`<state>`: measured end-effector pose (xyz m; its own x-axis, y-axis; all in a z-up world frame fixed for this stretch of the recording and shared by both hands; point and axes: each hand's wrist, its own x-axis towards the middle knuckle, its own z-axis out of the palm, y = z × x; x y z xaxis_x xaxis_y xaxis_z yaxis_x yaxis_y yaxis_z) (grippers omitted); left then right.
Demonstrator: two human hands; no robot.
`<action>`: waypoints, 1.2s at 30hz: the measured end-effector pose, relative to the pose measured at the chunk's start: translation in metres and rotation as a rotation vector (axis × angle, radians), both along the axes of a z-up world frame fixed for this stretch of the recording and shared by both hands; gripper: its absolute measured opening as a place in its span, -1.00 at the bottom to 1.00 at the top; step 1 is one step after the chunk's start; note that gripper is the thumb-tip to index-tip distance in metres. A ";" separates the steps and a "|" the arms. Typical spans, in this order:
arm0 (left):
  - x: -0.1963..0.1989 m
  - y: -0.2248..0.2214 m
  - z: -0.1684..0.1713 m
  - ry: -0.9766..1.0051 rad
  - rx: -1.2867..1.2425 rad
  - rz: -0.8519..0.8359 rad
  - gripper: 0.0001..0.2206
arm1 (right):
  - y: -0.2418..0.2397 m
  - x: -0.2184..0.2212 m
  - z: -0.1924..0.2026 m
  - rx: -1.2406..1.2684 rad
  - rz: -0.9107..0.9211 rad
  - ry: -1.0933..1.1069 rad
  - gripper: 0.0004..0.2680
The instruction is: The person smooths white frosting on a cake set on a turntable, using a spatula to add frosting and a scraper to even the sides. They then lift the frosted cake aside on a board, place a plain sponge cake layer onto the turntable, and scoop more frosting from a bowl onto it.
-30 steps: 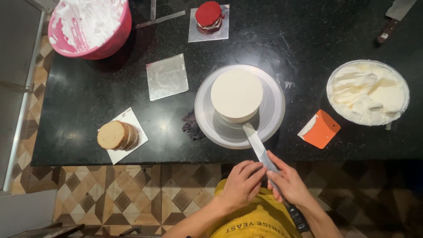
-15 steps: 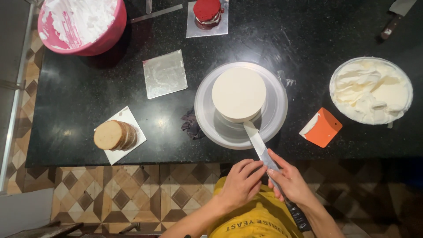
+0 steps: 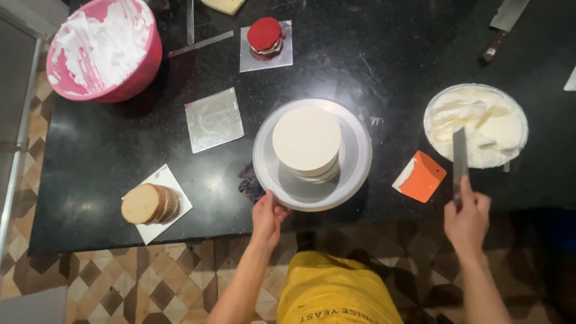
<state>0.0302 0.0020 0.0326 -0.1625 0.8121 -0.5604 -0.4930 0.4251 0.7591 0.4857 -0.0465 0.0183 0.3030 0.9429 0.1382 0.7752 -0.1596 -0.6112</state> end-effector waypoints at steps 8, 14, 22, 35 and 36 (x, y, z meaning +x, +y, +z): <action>0.028 -0.021 -0.018 -0.013 -0.073 -0.053 -0.74 | -0.084 0.005 -0.046 -0.085 -0.146 -0.144 -0.47; 0.026 -0.020 -0.007 0.022 -0.144 -0.143 -0.71 | -0.044 0.030 -0.039 -0.145 -0.284 0.987 -0.69; -0.005 0.006 -0.021 0.109 0.014 0.031 -0.78 | -0.080 -0.017 0.040 -0.491 -0.284 1.027 -0.69; -0.018 0.025 -0.015 0.059 0.044 0.026 -0.76 | -0.001 -0.081 0.078 -0.698 -0.145 0.318 -0.73; -0.019 0.025 -0.019 0.077 0.049 0.007 -0.76 | 0.006 -0.087 0.071 -0.688 -0.112 0.330 -0.72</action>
<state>0.0111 0.0269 0.0134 -0.2096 0.8369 -0.5056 -0.4353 0.3832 0.8147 0.3987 -0.0401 0.0896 0.3257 0.7450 -0.5821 0.5265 -0.6543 -0.5428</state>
